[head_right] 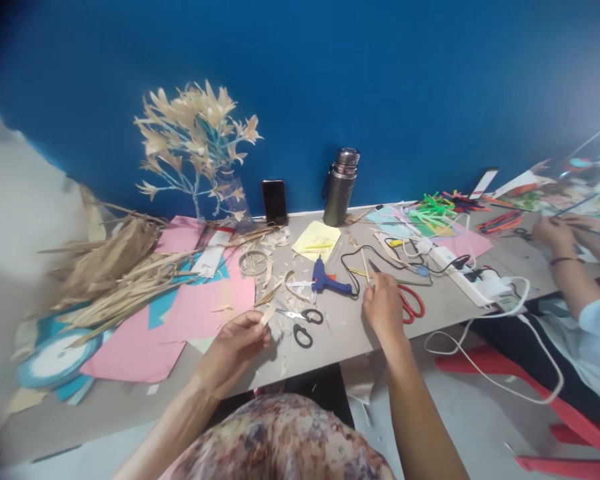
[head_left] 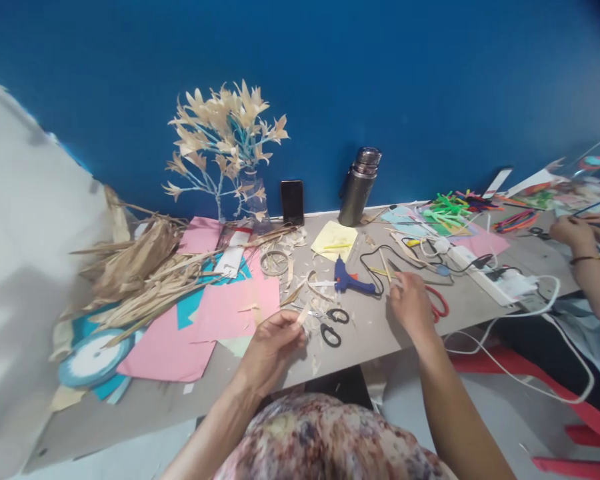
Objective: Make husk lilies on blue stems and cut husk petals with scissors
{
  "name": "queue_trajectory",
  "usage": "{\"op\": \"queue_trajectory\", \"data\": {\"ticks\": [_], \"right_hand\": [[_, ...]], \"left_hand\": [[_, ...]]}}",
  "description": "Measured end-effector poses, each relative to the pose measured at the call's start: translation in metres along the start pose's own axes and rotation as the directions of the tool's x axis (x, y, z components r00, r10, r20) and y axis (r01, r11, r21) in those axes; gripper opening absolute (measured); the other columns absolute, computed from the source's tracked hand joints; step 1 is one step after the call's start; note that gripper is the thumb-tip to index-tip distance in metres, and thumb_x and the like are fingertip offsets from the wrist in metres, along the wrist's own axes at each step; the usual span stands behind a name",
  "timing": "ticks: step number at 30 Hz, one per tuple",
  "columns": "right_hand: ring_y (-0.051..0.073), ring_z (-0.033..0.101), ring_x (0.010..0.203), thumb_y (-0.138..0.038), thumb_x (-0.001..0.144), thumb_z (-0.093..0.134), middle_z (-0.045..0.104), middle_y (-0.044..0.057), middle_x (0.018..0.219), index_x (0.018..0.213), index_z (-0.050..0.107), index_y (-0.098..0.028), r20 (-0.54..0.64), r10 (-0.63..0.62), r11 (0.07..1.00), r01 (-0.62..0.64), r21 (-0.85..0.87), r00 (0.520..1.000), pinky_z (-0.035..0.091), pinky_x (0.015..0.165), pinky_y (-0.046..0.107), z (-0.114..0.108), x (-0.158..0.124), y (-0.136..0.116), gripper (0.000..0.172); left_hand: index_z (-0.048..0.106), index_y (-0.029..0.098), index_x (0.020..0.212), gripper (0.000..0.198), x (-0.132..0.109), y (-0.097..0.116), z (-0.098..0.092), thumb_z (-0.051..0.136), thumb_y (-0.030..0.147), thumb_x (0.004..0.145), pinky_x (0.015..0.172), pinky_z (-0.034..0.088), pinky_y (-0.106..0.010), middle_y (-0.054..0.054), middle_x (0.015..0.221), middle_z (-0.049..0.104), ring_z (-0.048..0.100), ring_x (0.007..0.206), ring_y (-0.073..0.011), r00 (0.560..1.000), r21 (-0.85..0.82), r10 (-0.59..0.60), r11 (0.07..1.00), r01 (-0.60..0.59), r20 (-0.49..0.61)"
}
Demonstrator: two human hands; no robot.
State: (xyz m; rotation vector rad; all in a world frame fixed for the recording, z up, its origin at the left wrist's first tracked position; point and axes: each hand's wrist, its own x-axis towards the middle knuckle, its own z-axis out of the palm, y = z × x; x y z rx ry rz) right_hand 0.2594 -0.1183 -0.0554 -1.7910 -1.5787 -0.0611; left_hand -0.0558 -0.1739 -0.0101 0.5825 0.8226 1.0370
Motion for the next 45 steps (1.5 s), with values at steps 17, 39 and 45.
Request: {"op": "queue_trajectory", "data": {"ticks": [17, 39, 45], "right_hand": [[0.009, 0.040, 0.048, -0.043, 0.081, 0.075, 0.051, -0.004, 0.058, 0.079, 0.067, -0.016, 0.645, -0.167, 0.461, -0.519, 0.720, 0.746, 0.030, 0.045, 0.021, 0.007, -0.042, -0.139, 0.029], [0.023, 0.063, 0.082, -0.020, 0.088, 0.062, 0.064, 0.007, 0.090, 0.086, 0.064, -0.018, 0.591, -0.229, 0.964, 0.263, 0.030, 0.773, 0.043, 0.071, 0.030, 0.021, -0.048, -0.088, 0.003], [0.023, 0.066, 0.076, -0.020, 0.090, 0.061, 0.069, 0.006, 0.086, 0.085, 0.065, -0.021, 0.592, -0.230, 0.927, 0.359, -0.107, 0.773, 0.037, 0.060, 0.028, 0.018, -0.046, -0.093, 0.007]], "left_hand": [[0.062, 0.014, 0.070, 0.025, 0.000, 0.000, -0.004, 0.084, 0.026, 0.068, 0.061, 0.050, -0.023, -0.001, 0.071, 0.064, 0.061, 0.065, -0.0121, 0.999, -0.120, 0.003, 0.993, -0.008, -0.043], [0.060, 0.011, 0.069, 0.020, 0.012, 0.016, -0.021, 0.056, 0.014, 0.089, 0.054, 0.050, -0.023, -0.005, 0.062, 0.062, 0.060, 0.056, -0.0121, 0.970, -0.366, -0.165, 0.926, 0.090, -0.177], [0.059, 0.010, 0.063, 0.028, 0.011, 0.014, -0.019, 0.050, 0.014, 0.090, 0.054, 0.051, -0.025, -0.007, 0.058, 0.062, 0.061, 0.056, -0.0143, 0.963, -0.432, -0.231, 0.889, 0.152, -0.138]]}}
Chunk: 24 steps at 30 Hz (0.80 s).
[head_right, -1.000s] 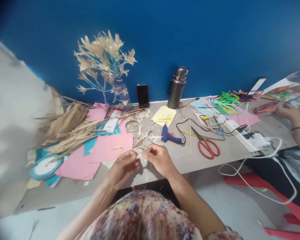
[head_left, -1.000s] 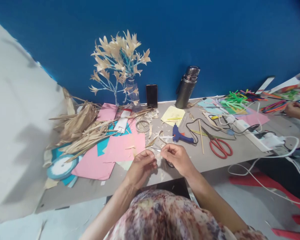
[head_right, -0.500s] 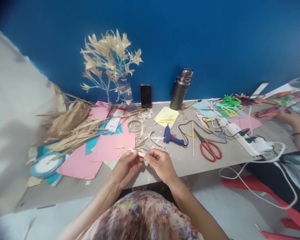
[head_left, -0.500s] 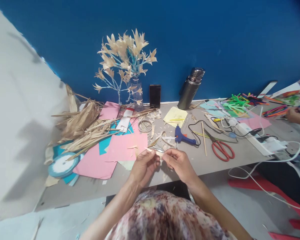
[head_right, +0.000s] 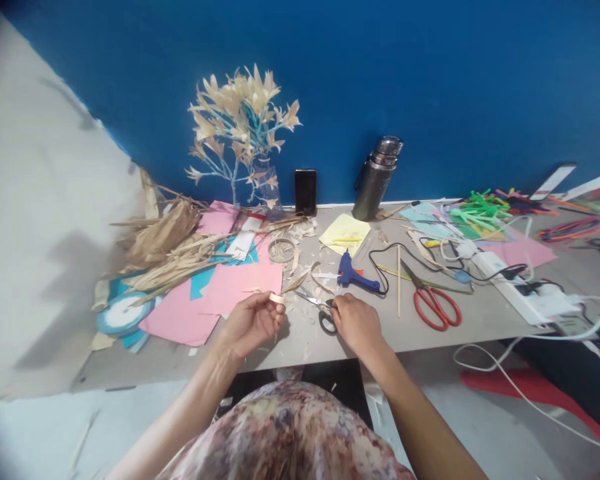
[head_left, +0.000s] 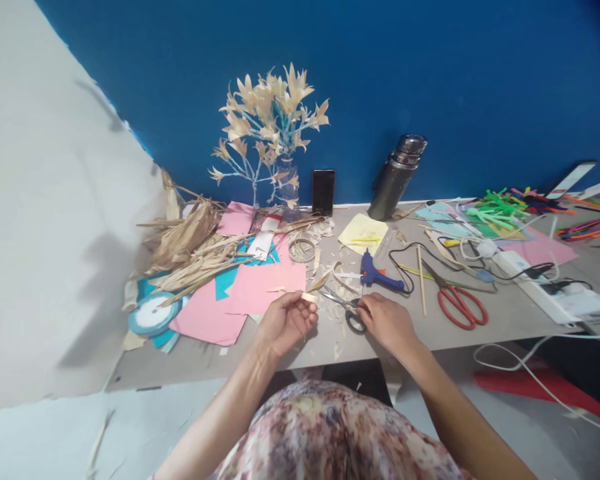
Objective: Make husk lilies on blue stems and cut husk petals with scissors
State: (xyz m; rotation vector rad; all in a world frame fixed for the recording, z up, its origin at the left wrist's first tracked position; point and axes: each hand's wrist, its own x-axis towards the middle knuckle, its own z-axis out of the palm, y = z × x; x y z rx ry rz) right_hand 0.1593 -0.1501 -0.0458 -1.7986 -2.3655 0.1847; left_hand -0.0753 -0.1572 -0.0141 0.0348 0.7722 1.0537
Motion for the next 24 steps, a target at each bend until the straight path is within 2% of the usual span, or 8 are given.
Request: {"op": "queue_trajectory", "data": {"ticks": [4, 7, 11, 13, 15, 17, 20, 24], "right_hand": [[0.025, 0.066, 0.071, -0.028, 0.092, 0.057, 0.070, 0.005, 0.074, 0.093, 0.064, -0.021, -0.031, 0.118, 0.969, -0.108, 0.222, 0.993, 0.041, 0.063, 0.031, -0.001, -0.006, 0.011, 0.010], [0.024, 0.066, 0.074, -0.039, 0.094, 0.054, 0.071, 0.006, 0.083, 0.102, 0.063, -0.020, 0.020, 0.153, 0.807, -0.137, 0.575, 0.988, 0.046, 0.068, 0.032, -0.002, -0.011, 0.014, 0.022], [0.022, 0.064, 0.078, -0.055, 0.091, 0.060, 0.070, 0.012, 0.097, 0.114, 0.061, -0.016, 0.236, -0.002, 0.295, -0.225, 0.929, 0.972, 0.049, 0.067, 0.031, -0.011, -0.018, 0.002, 0.045], [0.022, 0.063, 0.085, -0.054, 0.085, 0.070, 0.066, 0.015, 0.107, 0.114, 0.062, -0.016, 0.281, -0.134, 0.023, -0.281, 0.959, 0.950, 0.050, 0.069, 0.030, -0.015, -0.022, -0.008, 0.048], [0.022, 0.062, 0.087, -0.049, 0.078, 0.079, 0.064, 0.015, 0.111, 0.112, 0.064, -0.016, 0.289, -0.239, -0.137, -0.326, 0.935, 0.927, 0.048, 0.070, 0.029, -0.015, -0.025, -0.018, 0.049], [0.018, 0.058, 0.079, -0.047, 0.074, 0.083, 0.063, 0.014, 0.107, 0.111, 0.066, -0.016, 0.292, -0.290, -0.197, -0.355, 0.914, 0.911, 0.046, 0.066, 0.027, -0.010, -0.027, -0.028, 0.050], [0.013, 0.048, 0.062, -0.056, 0.073, 0.081, 0.061, 0.009, 0.092, 0.106, 0.066, -0.015, 0.307, -0.275, -0.186, -0.363, 0.913, 0.911, 0.040, 0.056, 0.025, 0.001, -0.025, -0.040, 0.055], [0.012, 0.043, 0.058, -0.074, 0.076, 0.068, 0.058, 0.003, 0.079, 0.093, 0.064, -0.015, 0.266, -0.209, 0.019, -0.268, 0.963, 0.941, 0.036, 0.054, 0.024, 0.002, -0.018, -0.053, 0.061]], "left_hand": [[0.061, 0.011, 0.066, 0.026, -0.002, 0.003, -0.002, 0.051, 0.014, 0.090, 0.052, 0.051, -0.025, -0.007, 0.059, 0.064, 0.063, 0.054, -0.0147, 1.000, 0.070, 0.025, 0.997, -0.025, 0.004], [0.060, 0.012, 0.067, 0.022, -0.003, 0.008, -0.003, 0.054, 0.015, 0.089, 0.050, 0.050, -0.024, -0.005, 0.059, 0.064, 0.062, 0.052, -0.0143, 0.999, 0.103, 0.043, 0.994, -0.045, 0.023], [0.060, 0.013, 0.070, 0.015, 0.001, 0.018, -0.003, 0.060, 0.016, 0.085, 0.048, 0.049, -0.024, -0.004, 0.057, 0.063, 0.063, 0.051, -0.0155, 0.994, 0.162, 0.102, 0.981, -0.105, 0.027], [0.060, 0.013, 0.072, 0.012, 0.003, 0.022, -0.001, 0.062, 0.017, 0.084, 0.048, 0.049, -0.024, -0.004, 0.058, 0.064, 0.063, 0.051, -0.0153, 0.990, 0.187, 0.132, 0.973, -0.138, 0.043], [0.059, 0.013, 0.073, 0.011, 0.004, 0.024, 0.000, 0.063, 0.017, 0.083, 0.049, 0.050, -0.024, -0.004, 0.060, 0.065, 0.063, 0.051, -0.0146, 0.985, 0.211, 0.153, 0.963, -0.166, 0.076], [0.058, 0.013, 0.073, 0.012, 0.004, 0.025, 0.002, 0.065, 0.018, 0.082, 0.048, 0.049, -0.023, -0.004, 0.061, 0.065, 0.062, 0.050, -0.0136, 0.980, 0.237, 0.169, 0.953, -0.190, 0.107], [0.055, 0.014, 0.072, 0.016, 0.002, 0.025, 0.005, 0.067, 0.019, 0.080, 0.045, 0.047, -0.021, -0.003, 0.060, 0.064, 0.061, 0.048, -0.0124, 0.975, 0.281, 0.182, 0.936, -0.212, 0.130], [0.055, 0.014, 0.071, 0.021, -0.002, 0.024, 0.010, 0.071, 0.025, 0.077, 0.039, 0.044, -0.019, -0.003, 0.058, 0.065, 0.060, 0.043, -0.0123, 0.962, 0.361, 0.243, 0.892, -0.272, 0.124]]}}
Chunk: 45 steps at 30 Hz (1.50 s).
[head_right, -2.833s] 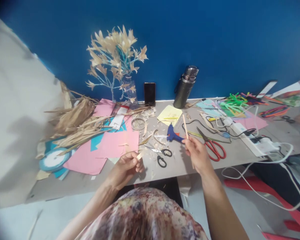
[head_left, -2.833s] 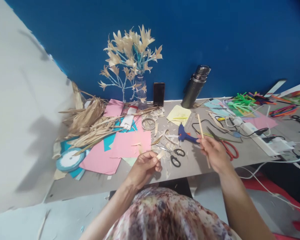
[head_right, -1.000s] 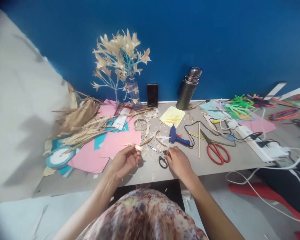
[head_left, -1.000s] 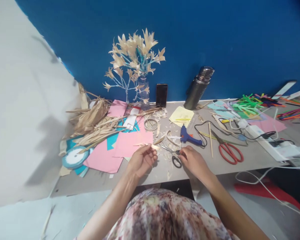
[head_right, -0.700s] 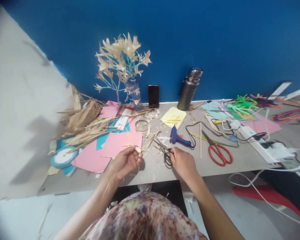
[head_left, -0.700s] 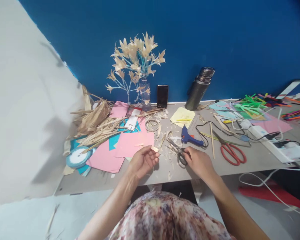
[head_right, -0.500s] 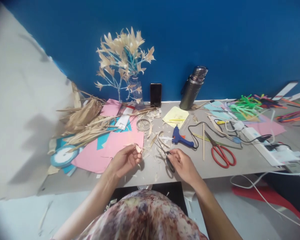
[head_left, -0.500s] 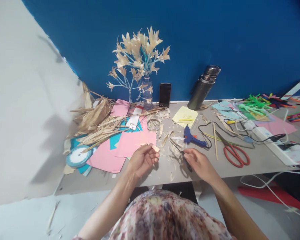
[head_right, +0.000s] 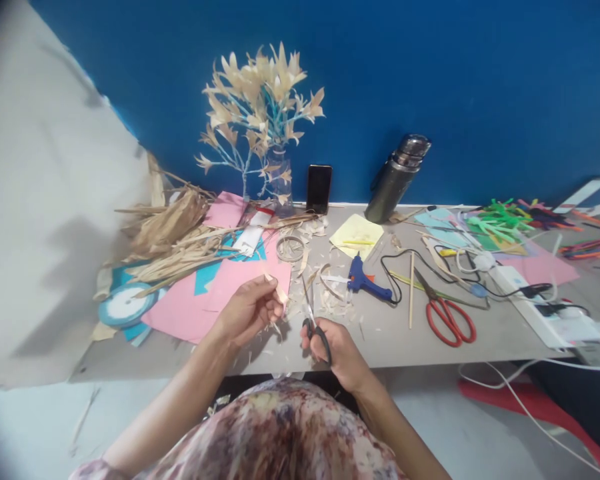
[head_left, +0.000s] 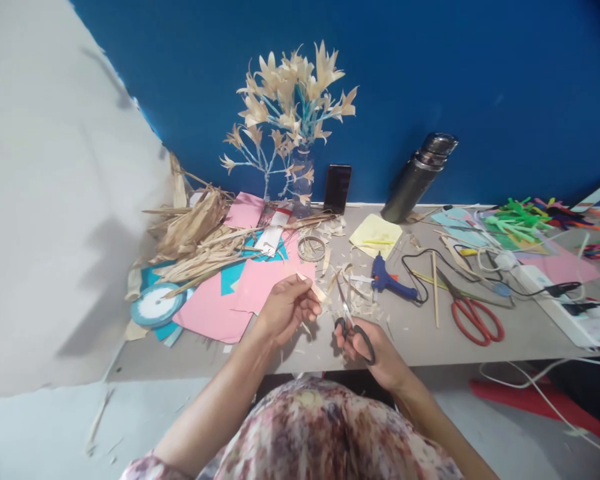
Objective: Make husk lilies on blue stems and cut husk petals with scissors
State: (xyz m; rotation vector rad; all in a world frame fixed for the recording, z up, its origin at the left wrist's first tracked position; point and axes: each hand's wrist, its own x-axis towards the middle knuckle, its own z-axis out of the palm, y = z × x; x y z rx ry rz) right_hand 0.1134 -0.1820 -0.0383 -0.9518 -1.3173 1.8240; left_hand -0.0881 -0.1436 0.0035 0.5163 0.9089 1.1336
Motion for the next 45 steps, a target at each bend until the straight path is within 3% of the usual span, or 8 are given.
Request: {"op": "queue_trajectory", "data": {"ticks": [3, 7, 28, 45], "right_hand": [[0.015, 0.047, 0.061, -0.079, 0.077, 0.060, 0.058, 0.003, 0.074, 0.084, 0.061, -0.017, 0.025, -0.021, 0.985, 0.025, -0.173, 0.999, 0.038, 0.056, 0.025, 0.007, 0.001, -0.009, 0.063], [0.017, 0.049, 0.064, -0.079, 0.078, 0.058, 0.058, 0.004, 0.073, 0.081, 0.061, -0.017, 0.047, -0.042, 0.973, 0.051, -0.225, 0.998, 0.039, 0.056, 0.025, 0.013, -0.001, -0.015, 0.062], [0.016, 0.054, 0.059, -0.064, 0.078, 0.069, 0.060, 0.002, 0.065, 0.074, 0.060, -0.016, 0.039, -0.014, 0.981, 0.021, -0.195, 0.999, 0.043, 0.056, 0.024, 0.013, -0.002, -0.012, 0.049], [0.012, 0.046, 0.052, -0.063, 0.075, 0.071, 0.053, -0.002, 0.057, 0.064, 0.057, -0.016, -0.004, 0.082, 0.984, -0.081, -0.158, 0.997, 0.034, 0.051, 0.023, 0.017, -0.005, -0.009, 0.050]], "left_hand": [[0.054, 0.015, 0.071, 0.024, -0.002, 0.000, 0.003, 0.074, 0.029, 0.076, 0.037, 0.044, -0.019, -0.003, 0.056, 0.066, 0.060, 0.040, -0.0125, 0.998, 0.076, 0.055, 0.996, -0.054, -0.020], [0.055, 0.015, 0.073, 0.027, -0.003, -0.002, 0.006, 0.074, 0.033, 0.076, 0.036, 0.045, -0.020, -0.003, 0.054, 0.066, 0.060, 0.039, -0.0134, 0.996, 0.129, 0.090, 0.988, -0.087, -0.018], [0.054, 0.014, 0.072, 0.029, -0.003, -0.005, 0.006, 0.073, 0.037, 0.075, 0.038, 0.049, -0.021, -0.004, 0.057, 0.067, 0.061, 0.041, -0.0134, 0.995, 0.171, 0.099, 0.981, -0.093, -0.026], [0.050, 0.017, 0.074, 0.023, -0.012, 0.001, 0.011, 0.065, 0.033, 0.082, 0.040, 0.048, -0.023, -0.001, 0.058, 0.067, 0.062, 0.042, -0.0152, 0.977, 0.336, 0.211, 0.923, -0.188, -0.031]]}}
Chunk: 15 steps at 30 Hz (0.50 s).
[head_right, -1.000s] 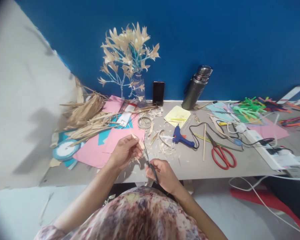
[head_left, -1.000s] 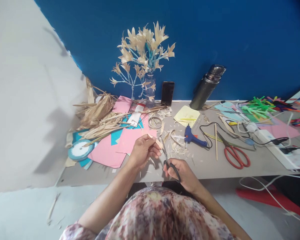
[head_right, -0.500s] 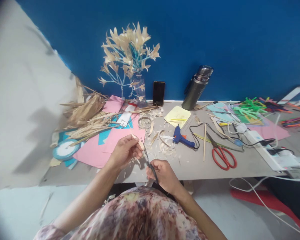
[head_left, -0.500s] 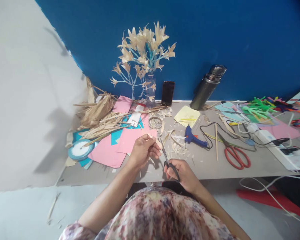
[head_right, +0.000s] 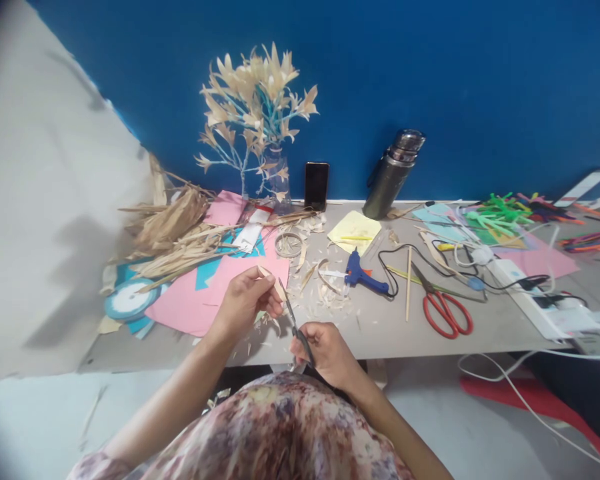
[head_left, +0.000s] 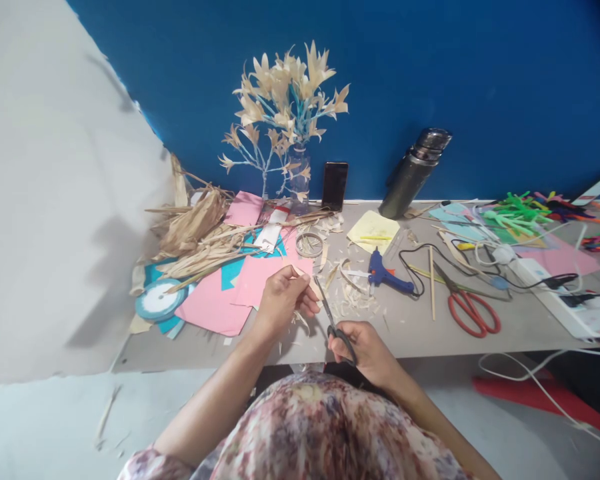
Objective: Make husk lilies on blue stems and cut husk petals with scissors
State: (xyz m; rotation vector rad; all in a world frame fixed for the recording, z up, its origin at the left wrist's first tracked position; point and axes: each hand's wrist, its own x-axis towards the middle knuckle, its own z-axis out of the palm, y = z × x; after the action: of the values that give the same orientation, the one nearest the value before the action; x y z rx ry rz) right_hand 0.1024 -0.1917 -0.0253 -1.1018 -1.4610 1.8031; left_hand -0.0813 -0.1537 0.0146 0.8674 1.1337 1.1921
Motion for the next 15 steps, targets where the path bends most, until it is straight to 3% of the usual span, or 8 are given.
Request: {"op": "queue_trajectory", "data": {"ticks": [5, 10, 12, 15], "right_hand": [[0.013, 0.049, 0.054, -0.059, 0.077, 0.073, 0.054, -0.001, 0.057, 0.059, 0.056, -0.016, -0.004, 0.026, 0.999, -0.026, -0.045, 1.000, 0.036, 0.053, 0.023, -0.001, -0.002, 0.003, 0.049], [0.013, 0.052, 0.061, -0.059, 0.085, 0.064, 0.064, 0.002, 0.074, 0.086, 0.065, -0.015, 0.027, -0.116, 0.993, 0.115, 0.031, 0.993, 0.039, 0.055, 0.023, -0.004, -0.001, 0.002, 0.044], [0.013, 0.053, 0.064, -0.051, 0.083, 0.070, 0.066, 0.003, 0.083, 0.093, 0.066, -0.016, -0.101, -0.173, 0.982, 0.180, 0.065, 0.980, 0.041, 0.057, 0.022, -0.003, 0.004, -0.001, 0.037], [0.013, 0.056, 0.069, -0.035, 0.074, 0.078, 0.067, 0.002, 0.089, 0.095, 0.066, -0.017, -0.317, -0.223, 0.963, 0.259, 0.076, 0.922, 0.044, 0.060, 0.022, -0.001, 0.016, -0.007, 0.030]], "left_hand": [[0.052, 0.017, 0.073, 0.023, -0.001, 0.002, -0.008, 0.066, 0.033, 0.082, 0.040, 0.048, -0.023, -0.003, 0.059, 0.068, 0.063, 0.043, -0.0156, 1.000, 0.019, 0.011, 1.000, -0.012, 0.017], [0.054, 0.016, 0.071, 0.024, 0.000, -0.004, -0.009, 0.071, 0.031, 0.078, 0.037, 0.043, -0.020, -0.002, 0.057, 0.066, 0.058, 0.040, -0.0125, 0.997, -0.137, -0.052, 0.989, 0.059, 0.053], [0.056, 0.015, 0.072, 0.024, -0.001, -0.008, -0.004, 0.074, 0.030, 0.075, 0.036, 0.041, -0.018, 0.000, 0.058, 0.064, 0.056, 0.042, -0.0100, 0.992, -0.255, -0.088, 0.961, 0.109, 0.092], [0.057, 0.014, 0.071, 0.025, -0.005, -0.014, 0.006, 0.078, 0.026, 0.072, 0.038, 0.037, -0.015, 0.001, 0.064, 0.063, 0.050, 0.044, -0.0051, 0.981, -0.411, -0.138, 0.893, 0.183, 0.135]]}}
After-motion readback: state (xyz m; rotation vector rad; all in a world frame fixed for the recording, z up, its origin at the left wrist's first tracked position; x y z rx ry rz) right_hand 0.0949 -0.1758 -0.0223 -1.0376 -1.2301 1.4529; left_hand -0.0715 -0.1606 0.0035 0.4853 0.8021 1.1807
